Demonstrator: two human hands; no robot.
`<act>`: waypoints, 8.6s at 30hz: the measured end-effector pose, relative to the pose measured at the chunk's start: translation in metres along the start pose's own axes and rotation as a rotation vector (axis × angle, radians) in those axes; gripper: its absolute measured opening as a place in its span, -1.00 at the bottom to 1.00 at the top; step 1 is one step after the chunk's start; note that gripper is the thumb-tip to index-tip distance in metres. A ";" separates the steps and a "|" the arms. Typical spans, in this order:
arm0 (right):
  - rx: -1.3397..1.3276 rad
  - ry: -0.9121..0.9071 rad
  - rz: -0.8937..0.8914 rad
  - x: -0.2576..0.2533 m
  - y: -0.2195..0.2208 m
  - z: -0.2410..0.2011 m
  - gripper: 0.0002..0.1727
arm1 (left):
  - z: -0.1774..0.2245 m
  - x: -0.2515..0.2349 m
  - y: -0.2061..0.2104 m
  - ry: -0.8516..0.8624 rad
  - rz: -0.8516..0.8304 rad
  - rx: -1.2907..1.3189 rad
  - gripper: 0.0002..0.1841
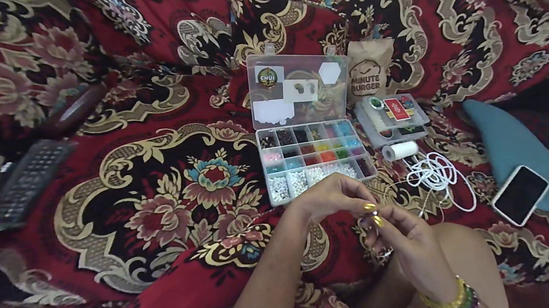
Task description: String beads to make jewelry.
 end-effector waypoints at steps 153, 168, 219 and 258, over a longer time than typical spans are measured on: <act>0.052 -0.043 -0.023 0.000 0.001 -0.001 -0.84 | -0.007 -0.001 0.005 -0.003 -0.064 0.052 -0.83; 0.016 0.023 -0.021 -0.002 -0.002 0.005 -0.74 | -0.005 -0.005 -0.004 0.051 0.018 -0.046 -0.92; 0.090 0.052 -0.023 -0.003 0.001 -0.002 -0.81 | 0.025 0.030 -0.079 -0.213 0.557 -0.730 -0.84; -0.085 -0.054 0.010 -0.002 -0.003 -0.012 -0.85 | -0.006 0.002 -0.003 -0.040 0.127 0.258 -0.77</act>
Point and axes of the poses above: each hand's wrist, its own x-axis away from the middle knuckle, its own y-axis out of the palm, z = x × y, the point moved 9 cm from there along -x, towards the middle knuckle, and after that the axes turned 14 degrees about y, right-handed, at the moved point
